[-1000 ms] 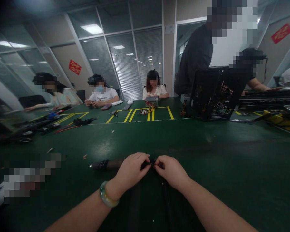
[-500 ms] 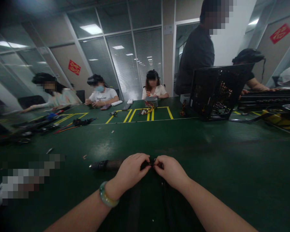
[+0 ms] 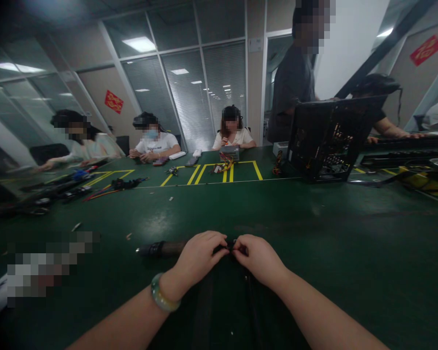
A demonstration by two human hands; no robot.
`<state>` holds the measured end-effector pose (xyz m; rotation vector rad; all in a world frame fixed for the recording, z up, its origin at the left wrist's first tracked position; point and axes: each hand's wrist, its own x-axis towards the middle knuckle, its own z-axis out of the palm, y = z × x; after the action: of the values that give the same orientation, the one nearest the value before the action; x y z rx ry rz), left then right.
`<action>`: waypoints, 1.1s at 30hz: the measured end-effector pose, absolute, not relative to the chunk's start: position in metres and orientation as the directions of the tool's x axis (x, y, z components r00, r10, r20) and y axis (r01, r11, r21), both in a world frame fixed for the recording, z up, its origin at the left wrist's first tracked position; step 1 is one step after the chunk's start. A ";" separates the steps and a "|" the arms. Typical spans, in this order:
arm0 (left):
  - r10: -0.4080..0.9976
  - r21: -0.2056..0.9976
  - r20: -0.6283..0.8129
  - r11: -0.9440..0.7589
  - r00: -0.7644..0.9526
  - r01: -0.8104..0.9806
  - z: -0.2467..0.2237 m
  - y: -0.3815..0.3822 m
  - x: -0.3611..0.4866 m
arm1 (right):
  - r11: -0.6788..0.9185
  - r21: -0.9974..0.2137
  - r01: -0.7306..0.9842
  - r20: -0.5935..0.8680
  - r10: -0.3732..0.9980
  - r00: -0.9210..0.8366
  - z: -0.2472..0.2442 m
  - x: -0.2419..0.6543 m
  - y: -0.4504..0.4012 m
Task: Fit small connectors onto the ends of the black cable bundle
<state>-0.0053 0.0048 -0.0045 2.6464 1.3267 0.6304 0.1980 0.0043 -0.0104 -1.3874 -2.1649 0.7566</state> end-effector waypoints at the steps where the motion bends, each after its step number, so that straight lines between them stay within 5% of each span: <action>1: 0.784 0.279 0.311 -0.616 0.537 0.737 -0.004 0.005 -0.005 | 0.339 -0.665 0.666 0.083 0.919 -0.385 -0.011 0.198 0.005; 33: 0.751 0.254 0.311 -0.656 0.583 0.711 -0.004 0.005 -0.005 | 0.409 -0.633 0.657 0.137 0.895 -0.425 -0.011 0.203 0.009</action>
<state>-0.0049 0.0049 -0.0039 2.7033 1.2523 0.6038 0.2029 0.0093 -0.0113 -1.3208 -2.2099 0.6923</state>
